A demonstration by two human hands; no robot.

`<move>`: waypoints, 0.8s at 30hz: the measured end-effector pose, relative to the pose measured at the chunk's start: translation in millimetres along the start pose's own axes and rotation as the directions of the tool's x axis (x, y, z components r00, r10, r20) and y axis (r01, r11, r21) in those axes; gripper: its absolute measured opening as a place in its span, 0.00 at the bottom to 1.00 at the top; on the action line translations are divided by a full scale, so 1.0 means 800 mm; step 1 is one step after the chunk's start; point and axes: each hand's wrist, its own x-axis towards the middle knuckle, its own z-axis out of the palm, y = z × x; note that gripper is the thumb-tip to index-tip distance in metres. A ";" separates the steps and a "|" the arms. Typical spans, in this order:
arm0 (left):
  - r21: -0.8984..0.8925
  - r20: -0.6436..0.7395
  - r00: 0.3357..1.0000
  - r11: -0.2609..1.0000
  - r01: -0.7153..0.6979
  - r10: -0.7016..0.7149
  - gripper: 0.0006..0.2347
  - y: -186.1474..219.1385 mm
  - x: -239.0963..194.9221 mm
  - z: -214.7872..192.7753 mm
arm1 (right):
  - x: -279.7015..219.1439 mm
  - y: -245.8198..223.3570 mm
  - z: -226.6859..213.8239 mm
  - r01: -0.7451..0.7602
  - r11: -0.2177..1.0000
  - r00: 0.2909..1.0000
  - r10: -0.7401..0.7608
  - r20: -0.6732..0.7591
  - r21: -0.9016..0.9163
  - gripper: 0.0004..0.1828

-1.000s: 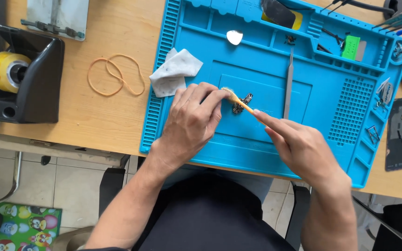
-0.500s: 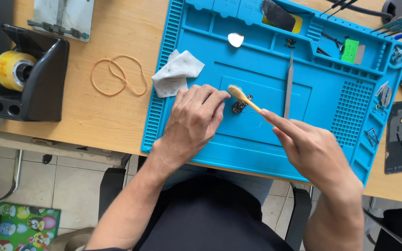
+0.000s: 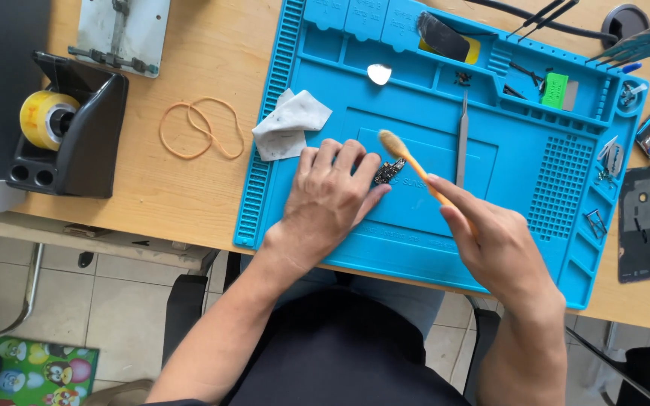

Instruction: The person uses a heat gun and tweezers to apply heat to a small circuit board, then brushes the board with a toothbrush to remove residue. The work is performed on a blue anti-static mat with various tools visible.

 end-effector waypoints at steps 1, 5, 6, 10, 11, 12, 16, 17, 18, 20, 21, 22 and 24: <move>0.001 -0.008 1.000 1.000 -0.008 0.008 0.13 0.002 -0.001 0.004 | -0.008 -0.003 -0.003 -0.060 0.998 0.998 0.060 -0.018 0.001 0.24; -0.046 -0.045 0.998 0.998 -0.050 0.048 0.07 0.002 0.004 0.005 | -0.062 0.000 -0.006 -0.204 0.978 0.979 0.202 -0.040 -0.050 0.26; -0.073 -0.056 0.994 0.993 -0.092 0.088 0.06 0.001 0.004 0.005 | -0.074 -0.001 -0.004 -0.185 0.981 0.982 0.182 -0.054 -0.055 0.26; -0.095 -0.054 0.987 0.983 -0.156 0.151 0.07 0.001 0.002 0.003 | -0.093 -0.004 0.012 -0.160 0.984 0.987 0.159 -0.019 -0.074 0.28; -0.096 -0.055 0.987 0.983 -0.155 0.150 0.07 0.000 0.003 0.003 | -0.080 0.002 0.017 -0.159 0.984 0.987 0.158 -0.018 -0.075 0.28; -0.108 -0.040 0.989 0.984 -0.145 0.141 0.09 0.000 0.003 0.004 | -0.069 0.007 0.023 -0.147 0.987 0.989 0.147 -0.007 -0.063 0.28; -0.144 -0.004 0.992 0.981 -0.127 0.128 0.10 0.000 0.001 0.008 | -0.035 0.010 0.017 -0.034 0.995 0.999 0.033 -0.005 -0.089 0.30; -0.146 -0.002 0.992 0.981 -0.128 0.129 0.10 -0.001 0.001 0.008 | -0.038 0.001 0.008 -0.036 0.995 0.999 0.036 -0.005 -0.089 0.30; -0.164 -0.008 0.992 0.979 -0.123 0.123 0.10 -0.001 0.001 0.009 | -0.041 -0.008 -0.002 -0.051 0.991 0.999 0.049 -0.013 -0.127 0.29; -0.183 -0.012 0.994 0.977 -0.111 0.110 0.10 -0.002 0.002 0.010 | -0.053 -0.019 -0.015 -0.061 0.984 0.998 0.060 -0.015 -0.166 0.28; -0.184 -0.009 0.994 0.976 -0.112 0.112 0.10 -0.003 0.002 0.010 | -0.063 -0.022 -0.018 -0.075 0.986 0.997 0.073 -0.024 -0.149 0.28; -0.181 -0.004 0.994 0.977 -0.111 0.113 0.11 -0.004 0.002 0.009 | -0.072 -0.025 -0.021 -0.086 0.988 0.996 0.082 -0.033 -0.127 0.28; -0.170 -0.005 0.994 0.980 -0.107 0.107 0.11 -0.005 0.001 0.008 | -0.075 -0.019 0.000 -0.121 0.986 0.992 0.125 0.030 -0.111 0.29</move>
